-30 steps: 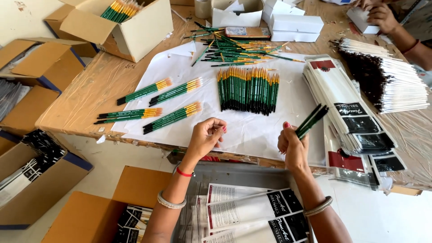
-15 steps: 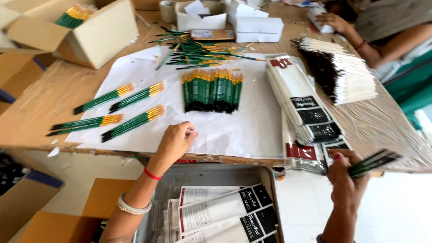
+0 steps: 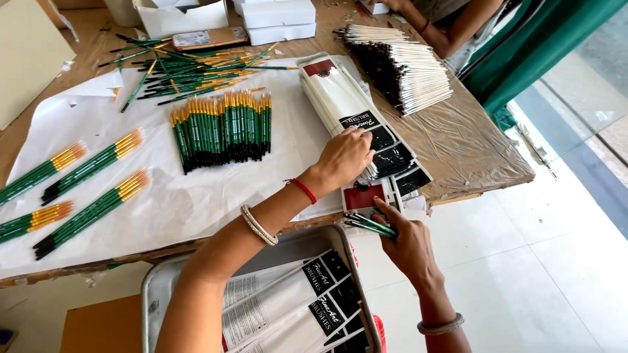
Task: The person sorts bundles of paintbrushes and places them into plastic sleeves with printed labels by hand, then puts the packaged brushes into a metal tray.
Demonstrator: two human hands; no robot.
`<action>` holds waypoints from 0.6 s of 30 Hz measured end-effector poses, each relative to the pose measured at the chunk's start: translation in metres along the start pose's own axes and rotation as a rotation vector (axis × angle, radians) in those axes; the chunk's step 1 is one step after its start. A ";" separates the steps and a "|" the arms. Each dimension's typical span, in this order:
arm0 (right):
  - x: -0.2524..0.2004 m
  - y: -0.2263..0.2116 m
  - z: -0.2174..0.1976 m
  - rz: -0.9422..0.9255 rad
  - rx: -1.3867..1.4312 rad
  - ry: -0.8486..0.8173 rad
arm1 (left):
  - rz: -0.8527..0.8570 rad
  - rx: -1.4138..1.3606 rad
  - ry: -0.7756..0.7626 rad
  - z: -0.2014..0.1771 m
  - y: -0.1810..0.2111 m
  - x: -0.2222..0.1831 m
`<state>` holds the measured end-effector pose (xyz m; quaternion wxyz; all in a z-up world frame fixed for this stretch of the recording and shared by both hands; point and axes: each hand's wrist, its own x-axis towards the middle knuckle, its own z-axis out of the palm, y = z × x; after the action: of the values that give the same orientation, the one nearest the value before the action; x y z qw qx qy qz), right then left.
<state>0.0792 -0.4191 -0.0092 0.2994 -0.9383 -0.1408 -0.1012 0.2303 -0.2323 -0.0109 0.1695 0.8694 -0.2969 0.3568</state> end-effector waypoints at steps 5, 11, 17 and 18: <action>-0.002 0.020 -0.008 -0.208 0.079 0.052 | -0.254 0.027 -0.640 -0.003 0.004 0.030; 0.039 0.021 -0.048 -0.191 0.013 0.134 | -0.082 0.184 -0.642 0.022 -0.009 0.051; 0.114 0.036 -0.036 -0.563 -0.115 0.058 | -0.076 0.126 -0.495 0.010 -0.028 0.059; 0.124 0.034 -0.032 -0.566 -0.227 -0.010 | -0.054 0.082 -0.431 0.003 -0.027 0.058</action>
<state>0.2039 -0.4394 0.0318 0.1516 -0.8898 -0.3858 -0.1910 0.2821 -0.2355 0.0263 0.0760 0.9393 -0.2880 0.1701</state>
